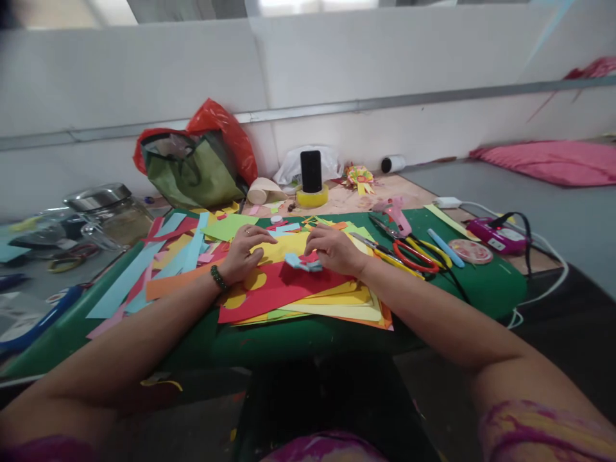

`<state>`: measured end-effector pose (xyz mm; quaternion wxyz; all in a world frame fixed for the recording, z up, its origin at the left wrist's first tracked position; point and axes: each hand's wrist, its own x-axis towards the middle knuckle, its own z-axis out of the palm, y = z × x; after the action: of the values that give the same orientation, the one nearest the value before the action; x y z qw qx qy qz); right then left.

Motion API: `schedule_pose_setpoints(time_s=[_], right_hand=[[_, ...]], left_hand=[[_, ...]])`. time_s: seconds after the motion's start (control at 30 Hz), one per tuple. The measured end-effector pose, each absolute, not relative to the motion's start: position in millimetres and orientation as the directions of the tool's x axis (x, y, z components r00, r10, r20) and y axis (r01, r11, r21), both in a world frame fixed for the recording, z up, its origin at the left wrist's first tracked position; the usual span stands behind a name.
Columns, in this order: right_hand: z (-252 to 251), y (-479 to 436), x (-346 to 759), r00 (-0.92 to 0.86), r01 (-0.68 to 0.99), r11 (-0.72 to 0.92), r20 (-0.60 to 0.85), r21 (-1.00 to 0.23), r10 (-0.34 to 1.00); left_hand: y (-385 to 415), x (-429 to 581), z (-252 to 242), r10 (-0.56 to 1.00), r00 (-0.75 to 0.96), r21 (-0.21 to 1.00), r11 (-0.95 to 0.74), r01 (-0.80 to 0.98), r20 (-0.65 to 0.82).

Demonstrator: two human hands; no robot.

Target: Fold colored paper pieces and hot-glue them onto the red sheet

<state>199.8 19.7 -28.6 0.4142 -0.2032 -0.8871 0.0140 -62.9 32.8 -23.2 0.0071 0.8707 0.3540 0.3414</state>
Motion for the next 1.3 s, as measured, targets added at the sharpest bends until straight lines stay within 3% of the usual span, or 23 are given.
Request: schedule_pose_setpoints(time_s=[0.13, 0.27, 0.4, 0.5, 0.6, 0.77, 0.97, 1.17, 1.3], right_hand=[[-30, 22, 199, -0.408, 0.407, 0.816, 0.718, -0.41, 0.564], [-20, 18, 198, -0.341, 0.567, 0.567, 0.457, -0.597, 0.822], [-10, 12, 196, -0.354, 0.68, 0.431, 0.249, -0.593, 0.902], [-14, 11, 193, -0.399, 0.622, 0.441, 0.222, -0.647, 0.89], [-22, 15, 189, -0.418, 0.527, 0.441, 0.23, -0.726, 0.879], [-23, 19, 186, -0.337, 0.384, 0.461, 0.344, -0.8, 0.877], [-11, 18, 189, -0.24, 0.079, 0.51, 0.48, -0.856, 0.843], [-11, 18, 187, -0.241, 0.147, 0.518, 0.477, -0.843, 0.845], [-14, 20, 185, -0.3, 0.15, 0.434, 0.377, -0.889, 0.876]], left_hand=[[32, -65, -20, 0.652, 0.473, 0.241, -0.704, 0.668, 0.592], [30, -64, -4, 0.732, 0.396, 0.278, -0.611, 0.741, 0.555], [24, -55, 18, 0.918, 0.342, 0.464, -0.398, 0.792, 0.203], [16, -41, 23, 0.933, 0.357, 0.551, -0.276, 0.788, -0.043], [10, -26, 20, 0.918, 0.367, 0.606, -0.207, 0.768, -0.151], [16, -14, 21, 0.914, 0.392, 0.742, -0.191, 0.643, -0.105], [28, -18, 22, 0.872, 0.489, 0.961, -0.114, 0.251, -0.024], [26, -15, 6, 0.848, 0.53, 0.973, -0.136, 0.187, 0.017], [25, -11, -2, 0.867, 0.495, 0.956, -0.193, 0.222, 0.06]])
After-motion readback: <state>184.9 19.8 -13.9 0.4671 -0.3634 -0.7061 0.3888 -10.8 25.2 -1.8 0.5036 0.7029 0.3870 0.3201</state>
